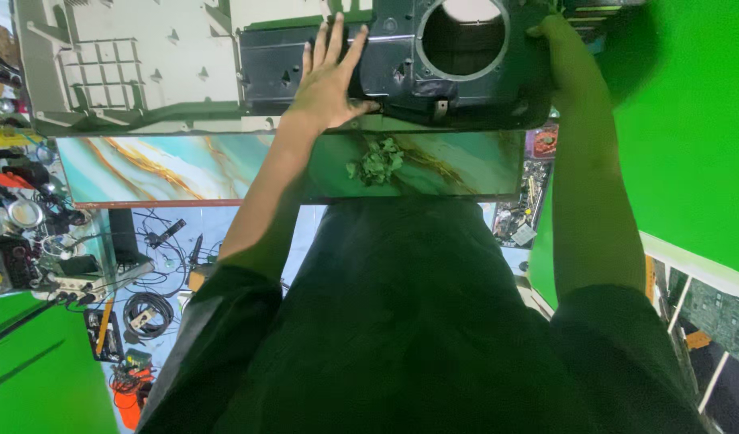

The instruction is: The person removes black plastic panels and internal components from a large beige electronic casing by hand, setting the parts aside.

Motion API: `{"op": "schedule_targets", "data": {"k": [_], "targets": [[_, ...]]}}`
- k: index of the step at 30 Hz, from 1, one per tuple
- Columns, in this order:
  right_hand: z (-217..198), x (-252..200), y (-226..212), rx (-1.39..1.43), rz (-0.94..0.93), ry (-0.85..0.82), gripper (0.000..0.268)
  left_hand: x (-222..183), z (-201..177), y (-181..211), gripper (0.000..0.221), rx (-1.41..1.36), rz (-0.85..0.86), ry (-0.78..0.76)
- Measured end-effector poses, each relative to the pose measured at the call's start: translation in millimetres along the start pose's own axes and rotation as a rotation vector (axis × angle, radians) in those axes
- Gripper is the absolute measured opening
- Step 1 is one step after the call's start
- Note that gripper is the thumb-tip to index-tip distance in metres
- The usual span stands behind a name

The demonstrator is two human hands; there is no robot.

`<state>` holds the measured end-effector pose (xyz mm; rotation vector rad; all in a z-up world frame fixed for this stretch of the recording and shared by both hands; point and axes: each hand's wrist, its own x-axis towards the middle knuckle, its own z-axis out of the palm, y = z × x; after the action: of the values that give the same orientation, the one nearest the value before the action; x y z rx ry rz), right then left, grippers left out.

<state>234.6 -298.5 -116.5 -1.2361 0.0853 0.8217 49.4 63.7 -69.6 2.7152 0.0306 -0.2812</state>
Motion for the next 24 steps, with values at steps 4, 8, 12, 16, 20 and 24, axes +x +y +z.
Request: {"op": "schedule_targets", "data": {"k": [4, 8, 12, 16, 20, 24], "targets": [[-2.6, 9.4, 1.5, -0.134, -0.022, 0.086, 0.035, 11.3, -8.6, -7.5, 0.14, -0.024, -0.128, -0.135], [4.9, 2.5, -8.1, -0.376, -0.078, 0.062, 0.046, 13.9, -1.7, -12.1, 0.139, -0.037, -0.106, -0.147], [-1.8, -2.3, -5.9, -0.748, -0.102, 0.185, 0.057, 14.7, 10.2, -25.2, 0.125, -0.059, -0.04, -0.09], [-7.9, 1.5, 12.3, -1.283, -0.404, 0.314, 0.059, 20.7, 21.6, -32.7, 0.115, -0.021, -0.017, -0.075], [7.1, -7.2, 29.9, -1.2, -0.403, 0.342, 0.062, 15.8, 17.9, -29.0, 0.108, -0.025, 0.013, -0.069], [17.7, -14.5, 39.5, -1.323, -0.6, 0.429, 0.062, 13.4, 4.3, -10.5, 0.09, -0.051, -0.067, -0.08]]}}
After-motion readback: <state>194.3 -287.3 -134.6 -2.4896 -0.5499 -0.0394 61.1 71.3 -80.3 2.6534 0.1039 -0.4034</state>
